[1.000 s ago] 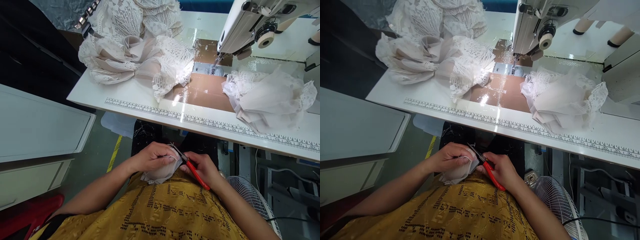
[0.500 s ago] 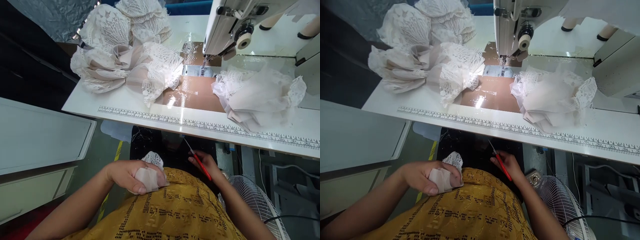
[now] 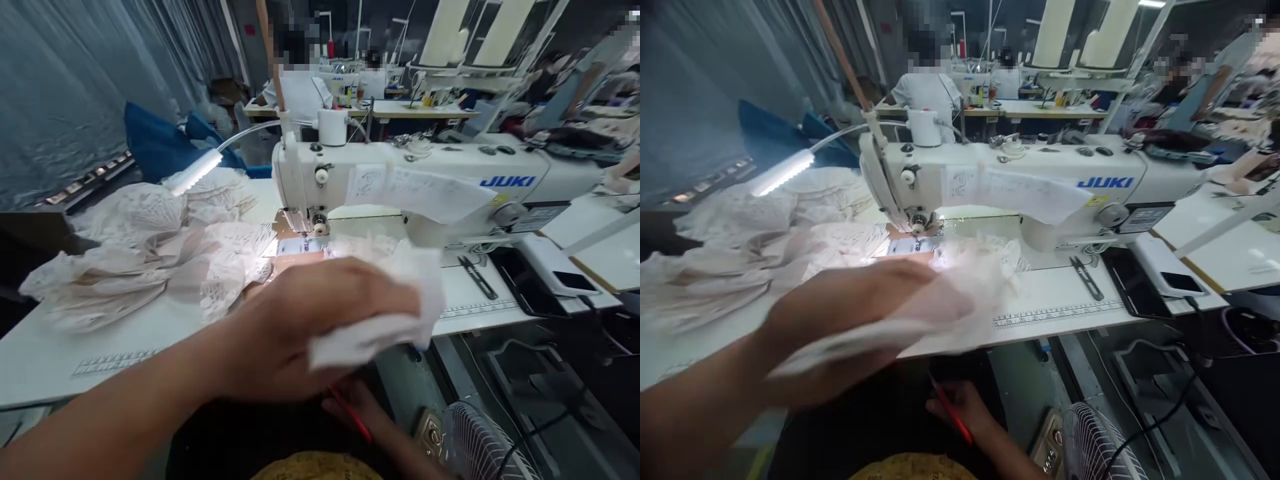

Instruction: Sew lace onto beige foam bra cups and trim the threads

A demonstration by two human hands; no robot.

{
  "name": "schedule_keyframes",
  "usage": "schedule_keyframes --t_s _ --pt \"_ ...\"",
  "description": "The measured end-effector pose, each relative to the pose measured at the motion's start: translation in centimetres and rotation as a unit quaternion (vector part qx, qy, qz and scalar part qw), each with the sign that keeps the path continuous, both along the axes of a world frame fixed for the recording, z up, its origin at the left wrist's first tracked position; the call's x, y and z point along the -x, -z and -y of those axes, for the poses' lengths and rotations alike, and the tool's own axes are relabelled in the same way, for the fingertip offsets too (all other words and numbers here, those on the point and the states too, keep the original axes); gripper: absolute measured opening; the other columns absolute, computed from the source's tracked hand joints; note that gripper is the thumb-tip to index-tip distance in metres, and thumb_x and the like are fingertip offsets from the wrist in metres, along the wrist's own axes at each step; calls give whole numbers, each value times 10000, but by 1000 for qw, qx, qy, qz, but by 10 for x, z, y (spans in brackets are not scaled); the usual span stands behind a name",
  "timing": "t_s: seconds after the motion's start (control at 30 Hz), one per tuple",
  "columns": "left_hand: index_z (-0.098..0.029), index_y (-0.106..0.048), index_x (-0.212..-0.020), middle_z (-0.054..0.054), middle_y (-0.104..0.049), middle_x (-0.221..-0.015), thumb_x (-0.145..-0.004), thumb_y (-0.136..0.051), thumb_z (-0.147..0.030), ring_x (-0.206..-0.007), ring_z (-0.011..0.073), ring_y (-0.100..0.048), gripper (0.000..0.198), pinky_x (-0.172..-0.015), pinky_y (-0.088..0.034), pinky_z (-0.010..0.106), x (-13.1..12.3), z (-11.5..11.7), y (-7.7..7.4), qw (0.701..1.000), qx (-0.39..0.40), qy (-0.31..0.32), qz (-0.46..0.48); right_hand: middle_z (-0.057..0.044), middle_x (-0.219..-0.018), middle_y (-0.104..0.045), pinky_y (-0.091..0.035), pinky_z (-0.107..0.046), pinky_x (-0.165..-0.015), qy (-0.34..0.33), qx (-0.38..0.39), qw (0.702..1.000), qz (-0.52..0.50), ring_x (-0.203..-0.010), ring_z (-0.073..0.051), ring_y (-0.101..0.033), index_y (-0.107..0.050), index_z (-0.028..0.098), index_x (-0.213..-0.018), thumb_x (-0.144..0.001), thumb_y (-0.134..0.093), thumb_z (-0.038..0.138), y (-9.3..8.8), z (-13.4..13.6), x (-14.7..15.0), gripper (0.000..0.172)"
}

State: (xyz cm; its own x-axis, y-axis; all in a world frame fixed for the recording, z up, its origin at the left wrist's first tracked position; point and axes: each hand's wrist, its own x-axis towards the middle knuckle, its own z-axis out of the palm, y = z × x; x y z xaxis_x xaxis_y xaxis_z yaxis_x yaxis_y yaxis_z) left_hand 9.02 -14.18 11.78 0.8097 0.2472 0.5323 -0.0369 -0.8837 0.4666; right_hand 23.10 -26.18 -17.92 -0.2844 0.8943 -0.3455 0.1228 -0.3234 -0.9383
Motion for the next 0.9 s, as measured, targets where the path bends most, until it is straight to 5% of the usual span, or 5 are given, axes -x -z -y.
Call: schedule_keyframes --t_s 0.2,0.43,0.6,0.77,0.9 --pt "-130 -593 -1137 111 -687 -1117 -952 -422 -227 -1037 232 -632 270 -923 -520 413 -84 -64 28 978 -181 -96 25 50 -604 -482 -272 -201 -486 2 44 997 -66 -539 -74 -371 -676 152 -880 -707 -714 576 16 2 -4 460" --pt "-11 -539 -1168 257 -448 -1400 -850 -537 -176 -1329 386 -378 358 -1080 -362 527 -93 -80 105 953 -153 -138 -224 71 -553 -446 -254 -186 -418 -2 86 990 -110 -453 -55 -349 -646 150 -892 -678 -724 620 24 -2 -7 522" --pt "-152 -498 -1273 173 -244 -1547 -811 -512 -699 -1421 466 -96 717 -1112 -119 680 -82 -67 107 960 -15 -114 -255 91 -513 -417 -281 -186 -386 -11 99 990 -98 -401 -54 -338 -625 155 -921 -710 -696 622 20 -4 -10 518" --pt "-205 -581 -1149 86 -457 -1428 -888 -511 -410 -1351 404 -288 339 -1067 -245 624 -93 -56 119 950 -20 -225 -216 98 -499 -380 -237 -192 -357 -20 111 991 -67 -380 -54 -296 -623 159 -951 -666 -687 688 17 0 -7 604" --pt "-151 -478 -1280 150 -540 -1293 -759 -632 -506 -1193 336 -475 649 -991 -386 508 -97 -61 124 950 -12 -251 -188 71 -524 -391 -239 -211 -416 24 92 993 -63 -430 -64 -297 -646 171 -924 -641 -663 740 24 9 1 636"
